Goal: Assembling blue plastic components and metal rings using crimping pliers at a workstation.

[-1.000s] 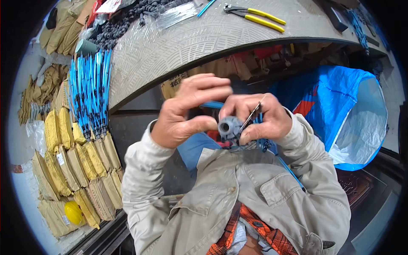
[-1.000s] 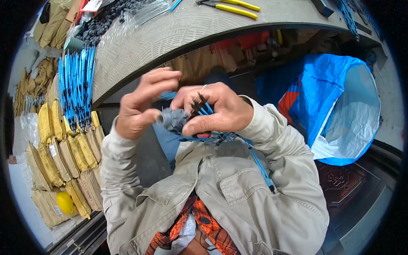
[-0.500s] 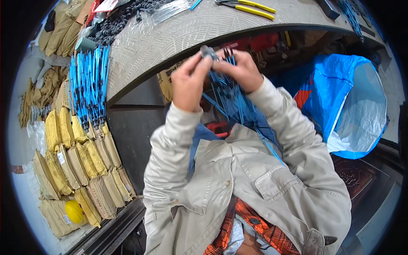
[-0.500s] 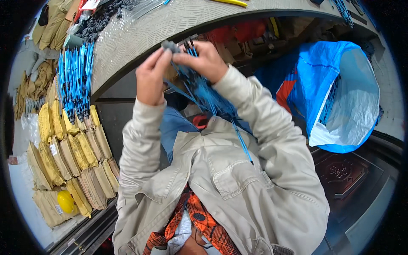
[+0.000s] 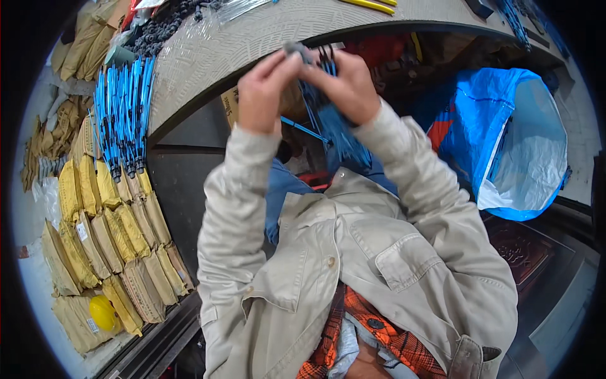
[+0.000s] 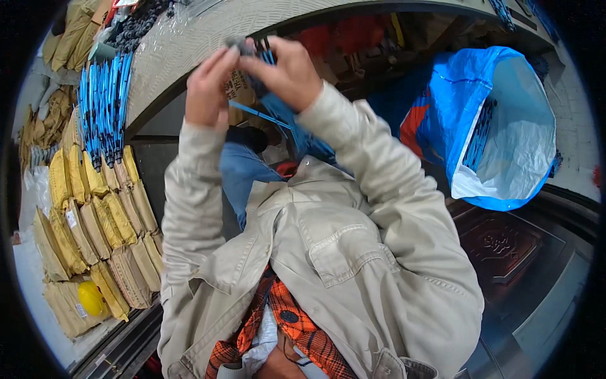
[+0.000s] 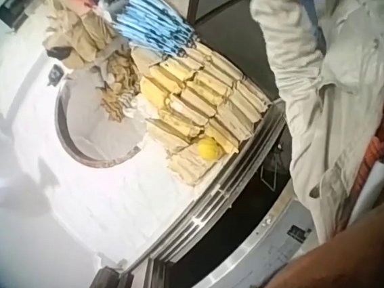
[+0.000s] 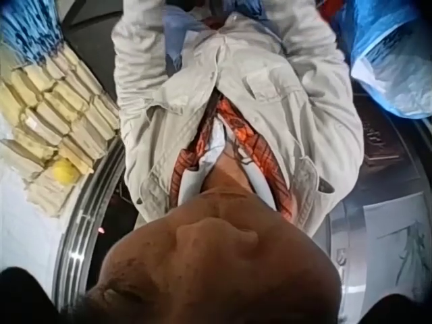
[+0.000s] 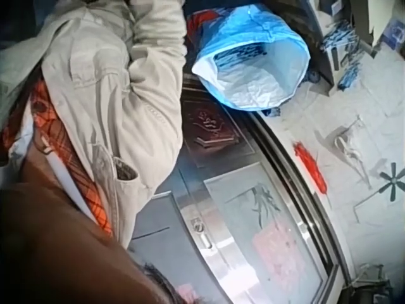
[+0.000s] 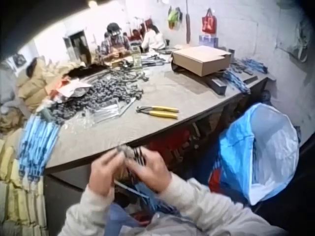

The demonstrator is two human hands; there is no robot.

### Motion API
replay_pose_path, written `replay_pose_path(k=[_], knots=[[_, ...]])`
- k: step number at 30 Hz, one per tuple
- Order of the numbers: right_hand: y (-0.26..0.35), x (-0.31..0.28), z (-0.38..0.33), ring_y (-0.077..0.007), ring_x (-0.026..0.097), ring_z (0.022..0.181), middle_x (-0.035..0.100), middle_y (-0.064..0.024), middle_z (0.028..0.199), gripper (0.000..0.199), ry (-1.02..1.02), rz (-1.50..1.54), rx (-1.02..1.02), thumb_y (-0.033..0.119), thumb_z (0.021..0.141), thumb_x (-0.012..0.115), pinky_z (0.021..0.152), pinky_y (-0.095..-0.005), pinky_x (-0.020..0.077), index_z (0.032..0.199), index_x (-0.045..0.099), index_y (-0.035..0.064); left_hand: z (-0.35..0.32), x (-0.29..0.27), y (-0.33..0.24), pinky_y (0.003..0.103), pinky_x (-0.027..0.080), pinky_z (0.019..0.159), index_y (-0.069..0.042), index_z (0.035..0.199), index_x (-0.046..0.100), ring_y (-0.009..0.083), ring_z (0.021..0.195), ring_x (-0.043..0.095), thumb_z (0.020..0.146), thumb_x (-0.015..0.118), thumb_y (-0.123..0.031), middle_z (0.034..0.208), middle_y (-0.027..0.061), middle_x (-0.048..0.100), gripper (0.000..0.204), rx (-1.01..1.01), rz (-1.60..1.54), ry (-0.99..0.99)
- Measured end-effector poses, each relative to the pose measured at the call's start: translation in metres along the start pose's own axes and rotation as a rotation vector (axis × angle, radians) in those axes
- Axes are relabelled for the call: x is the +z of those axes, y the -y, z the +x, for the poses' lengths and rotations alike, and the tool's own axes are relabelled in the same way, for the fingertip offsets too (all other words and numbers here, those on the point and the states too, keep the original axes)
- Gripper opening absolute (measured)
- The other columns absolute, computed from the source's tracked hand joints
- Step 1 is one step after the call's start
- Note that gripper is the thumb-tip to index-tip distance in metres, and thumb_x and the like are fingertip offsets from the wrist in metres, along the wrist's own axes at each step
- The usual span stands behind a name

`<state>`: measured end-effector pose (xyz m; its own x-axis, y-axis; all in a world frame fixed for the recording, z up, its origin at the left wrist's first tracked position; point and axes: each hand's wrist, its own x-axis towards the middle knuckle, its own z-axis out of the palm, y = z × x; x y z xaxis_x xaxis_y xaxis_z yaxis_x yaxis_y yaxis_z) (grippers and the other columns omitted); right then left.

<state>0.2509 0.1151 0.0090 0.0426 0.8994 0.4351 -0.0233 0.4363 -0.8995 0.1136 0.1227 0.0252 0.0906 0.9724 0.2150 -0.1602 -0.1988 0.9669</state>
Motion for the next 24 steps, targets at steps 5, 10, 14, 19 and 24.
replay_pose_path(k=[5, 10, 14, 19, 24], knots=[[0.035, -0.001, -0.05, -0.0162, 0.052, 0.078, 0.058, -0.0096, 0.096, 0.014, 0.016, -0.068, -0.082, 0.0, 0.074, 0.065, 0.07, -0.0256, 0.0428, 0.085, 0.057, 0.0006, -0.057, 0.014, -0.033, 0.028, 0.042, 0.092, 0.006, 0.119, 0.051, 0.0235, 0.102, 0.057, 0.084, 0.054, -0.002, 0.113, 0.0201, 0.058, 0.036, -0.147, -0.2, 0.085], [0.032, 0.006, -0.059, -0.0202, 0.052, 0.082, 0.055, -0.0122, 0.103, 0.015, 0.094, 0.032, 0.033, 0.0, 0.072, 0.067, 0.074, -0.0286, 0.0422, 0.08, 0.055, 0.0016, -0.072, 0.0, -0.016, 0.026, 0.046, 0.085, 0.005, 0.114, 0.056, 0.0207, 0.094, 0.06, 0.079, 0.061, -0.001, 0.105, 0.0174, 0.063, 0.035, -0.054, -0.047, -0.039], [0.023, 0.016, -0.06, -0.0195, 0.052, 0.079, 0.056, -0.0104, 0.095, 0.016, 0.043, 0.026, 0.016, 0.002, 0.071, 0.068, 0.071, -0.0282, 0.0425, 0.08, 0.055, 0.0022, -0.076, -0.004, -0.013, 0.029, 0.043, 0.091, 0.006, 0.118, 0.052, 0.0233, 0.099, 0.058, 0.083, 0.057, -0.002, 0.11, 0.0202, 0.059, 0.036, -0.065, -0.085, -0.106], [0.012, 0.017, -0.064, -0.0191, 0.051, 0.073, 0.056, -0.0078, 0.083, 0.017, 0.096, -0.081, 0.065, 0.004, 0.071, 0.069, 0.066, -0.0269, 0.0422, 0.081, 0.055, 0.0024, -0.079, -0.003, -0.008, 0.031, 0.042, 0.093, 0.007, 0.12, 0.049, 0.0243, 0.101, 0.056, 0.085, 0.055, -0.002, 0.111, 0.0212, 0.058, 0.036, -0.051, -0.075, -0.185], [0.01, 0.005, -0.051, -0.0176, 0.048, 0.066, 0.054, -0.005, 0.073, 0.014, 0.219, -0.086, 0.089, 0.004, 0.072, 0.067, 0.06, -0.0247, 0.0405, 0.081, 0.056, 0.002, -0.076, -0.002, -0.006, 0.031, 0.042, 0.093, 0.007, 0.12, 0.049, 0.0242, 0.101, 0.056, 0.086, 0.054, -0.002, 0.112, 0.0209, 0.057, 0.036, -0.035, -0.092, -0.176]])
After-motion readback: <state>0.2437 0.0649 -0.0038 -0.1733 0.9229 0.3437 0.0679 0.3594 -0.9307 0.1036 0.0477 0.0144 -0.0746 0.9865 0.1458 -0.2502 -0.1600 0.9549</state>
